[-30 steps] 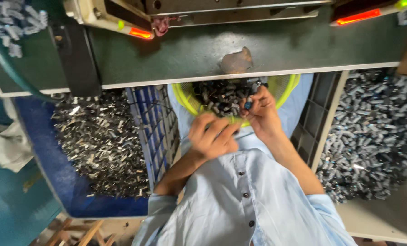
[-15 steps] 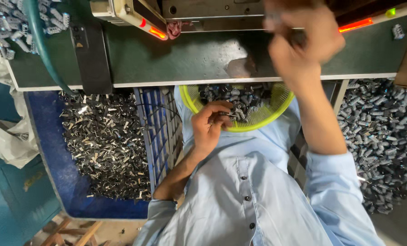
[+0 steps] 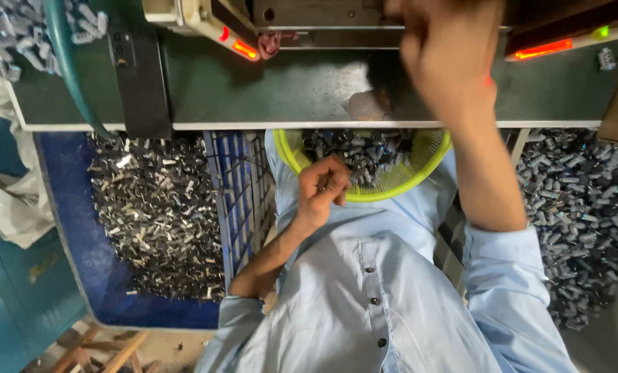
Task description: The person repeatedly picks small metal parts from a green basket, briefly inspects them, and places them into a machine slot. The person continues this repetitive sorting and loading process throughout the clip.
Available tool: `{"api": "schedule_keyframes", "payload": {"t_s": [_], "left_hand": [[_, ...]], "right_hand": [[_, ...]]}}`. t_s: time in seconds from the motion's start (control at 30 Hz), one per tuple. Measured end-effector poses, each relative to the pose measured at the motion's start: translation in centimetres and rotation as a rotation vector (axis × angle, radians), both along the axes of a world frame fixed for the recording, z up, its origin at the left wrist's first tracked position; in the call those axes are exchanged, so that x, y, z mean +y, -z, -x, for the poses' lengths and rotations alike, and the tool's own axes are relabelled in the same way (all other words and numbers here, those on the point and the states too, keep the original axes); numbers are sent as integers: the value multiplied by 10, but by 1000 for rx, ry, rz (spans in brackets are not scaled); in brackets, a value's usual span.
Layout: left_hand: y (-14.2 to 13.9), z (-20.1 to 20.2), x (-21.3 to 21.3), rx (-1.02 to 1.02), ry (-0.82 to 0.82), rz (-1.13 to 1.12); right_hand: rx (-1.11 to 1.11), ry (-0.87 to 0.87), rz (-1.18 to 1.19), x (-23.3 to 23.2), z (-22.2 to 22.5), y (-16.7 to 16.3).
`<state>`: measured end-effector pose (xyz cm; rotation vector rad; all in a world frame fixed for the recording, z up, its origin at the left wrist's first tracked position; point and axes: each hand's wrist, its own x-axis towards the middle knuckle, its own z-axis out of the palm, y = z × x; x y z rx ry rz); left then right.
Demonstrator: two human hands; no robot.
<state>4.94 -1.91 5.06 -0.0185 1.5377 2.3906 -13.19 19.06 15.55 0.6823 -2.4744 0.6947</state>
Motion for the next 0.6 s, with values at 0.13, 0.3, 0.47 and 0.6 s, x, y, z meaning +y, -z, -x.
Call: {"api": "schedule_keyframes", "payload": {"t_s": [0.13,0.3,0.47,0.6], "left_hand": [[-25,12,-8,256,-3,171],[-29,15,-7,119,6,35],[-25,21,4,174,-2,195],[-39,30,1,545,-75,564]], "right_hand": [[-79,-160,368,-18,-79,15],[-696,-8,724,-45,-161,74],[-578,79,797,-34,-186,97],[-799,12,1186,-20,-179,102]]}}
